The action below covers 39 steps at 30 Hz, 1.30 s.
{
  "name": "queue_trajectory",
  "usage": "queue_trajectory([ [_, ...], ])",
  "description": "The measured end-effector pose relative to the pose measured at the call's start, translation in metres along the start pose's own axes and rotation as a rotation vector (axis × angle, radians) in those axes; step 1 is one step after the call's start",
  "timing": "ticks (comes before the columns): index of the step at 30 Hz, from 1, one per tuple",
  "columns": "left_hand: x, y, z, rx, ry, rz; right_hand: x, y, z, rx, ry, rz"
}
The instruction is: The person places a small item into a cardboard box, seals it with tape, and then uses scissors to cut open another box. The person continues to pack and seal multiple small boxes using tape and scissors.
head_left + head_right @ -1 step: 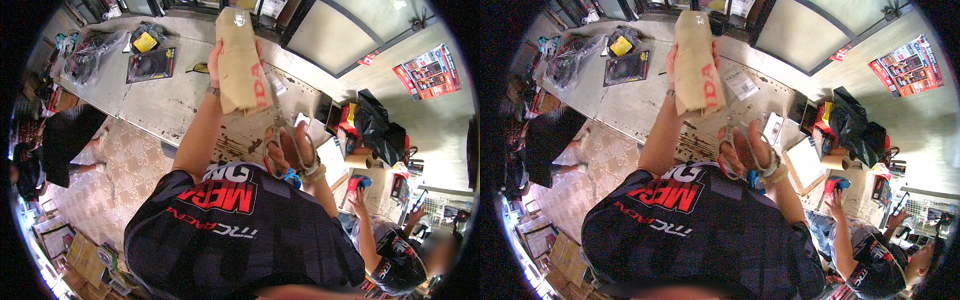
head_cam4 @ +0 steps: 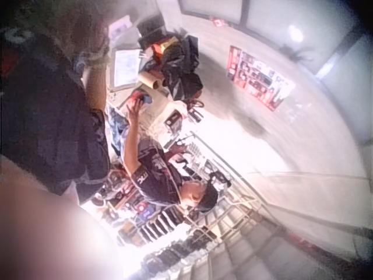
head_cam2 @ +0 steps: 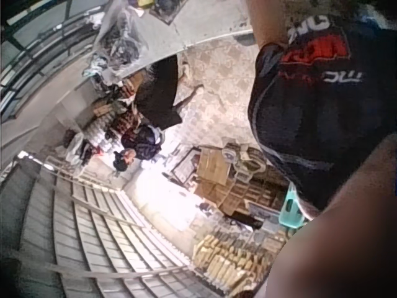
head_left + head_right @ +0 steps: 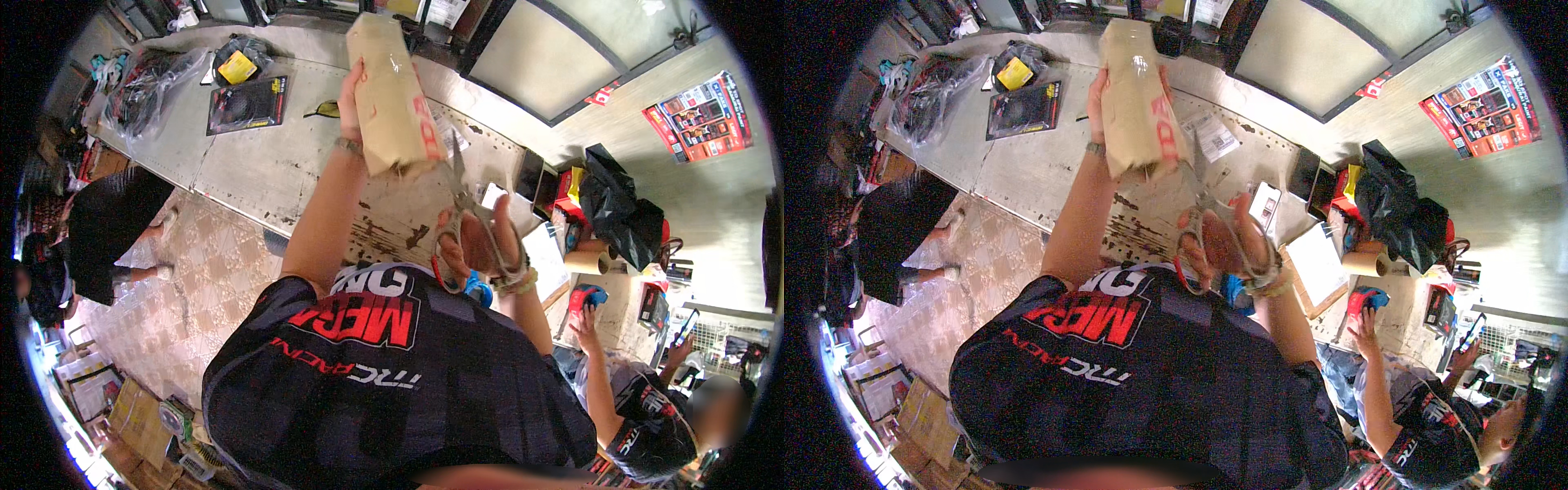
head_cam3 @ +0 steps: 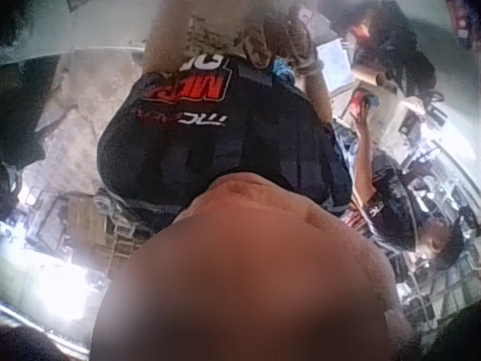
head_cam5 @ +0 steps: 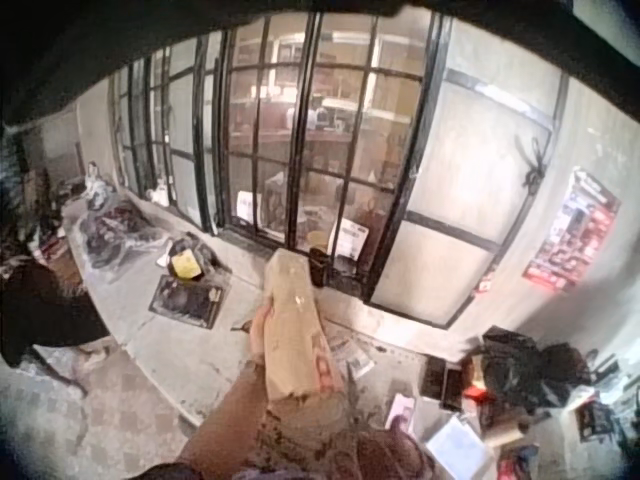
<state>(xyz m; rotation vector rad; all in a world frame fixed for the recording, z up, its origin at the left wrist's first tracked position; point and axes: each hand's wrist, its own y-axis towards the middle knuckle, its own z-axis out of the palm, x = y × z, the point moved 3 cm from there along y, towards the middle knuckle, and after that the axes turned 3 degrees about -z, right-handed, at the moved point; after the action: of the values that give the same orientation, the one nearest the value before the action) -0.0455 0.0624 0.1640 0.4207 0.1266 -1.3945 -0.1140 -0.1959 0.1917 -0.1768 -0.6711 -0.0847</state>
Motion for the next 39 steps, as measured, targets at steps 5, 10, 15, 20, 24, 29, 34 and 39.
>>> queue_trajectory([
  [5,-0.025,-0.008,-0.021,-0.399,0.198,0.216,-0.014,-0.010,-0.014,-0.116,-0.587,-0.008],
  [10,-0.008,-0.019,-0.019,-0.495,0.280,0.138,-0.014,0.018,-0.019,-0.136,-0.867,-0.233],
  [15,-0.008,-0.031,-0.016,-0.429,0.278,0.186,-0.014,0.028,-0.013,-0.158,-0.839,-0.297],
  [20,-0.018,-0.033,-0.006,-0.357,0.353,0.336,-0.019,0.026,-0.008,-0.216,-0.758,-0.252],
  [24,-0.024,-0.033,0.002,-0.378,0.423,0.321,-0.023,0.020,-0.007,-0.320,-0.723,-0.181],
  [29,-0.034,-0.034,0.003,-0.279,0.542,0.264,-0.023,0.011,-0.005,-0.438,-0.761,-0.010],
  [34,-0.025,-0.028,-0.012,-0.298,0.785,0.287,-0.009,-0.008,-0.012,-0.382,-0.652,0.159],
  [39,-0.036,-0.023,-0.046,-0.590,0.340,0.141,-0.024,-0.038,-0.062,-0.516,-1.010,0.360],
])
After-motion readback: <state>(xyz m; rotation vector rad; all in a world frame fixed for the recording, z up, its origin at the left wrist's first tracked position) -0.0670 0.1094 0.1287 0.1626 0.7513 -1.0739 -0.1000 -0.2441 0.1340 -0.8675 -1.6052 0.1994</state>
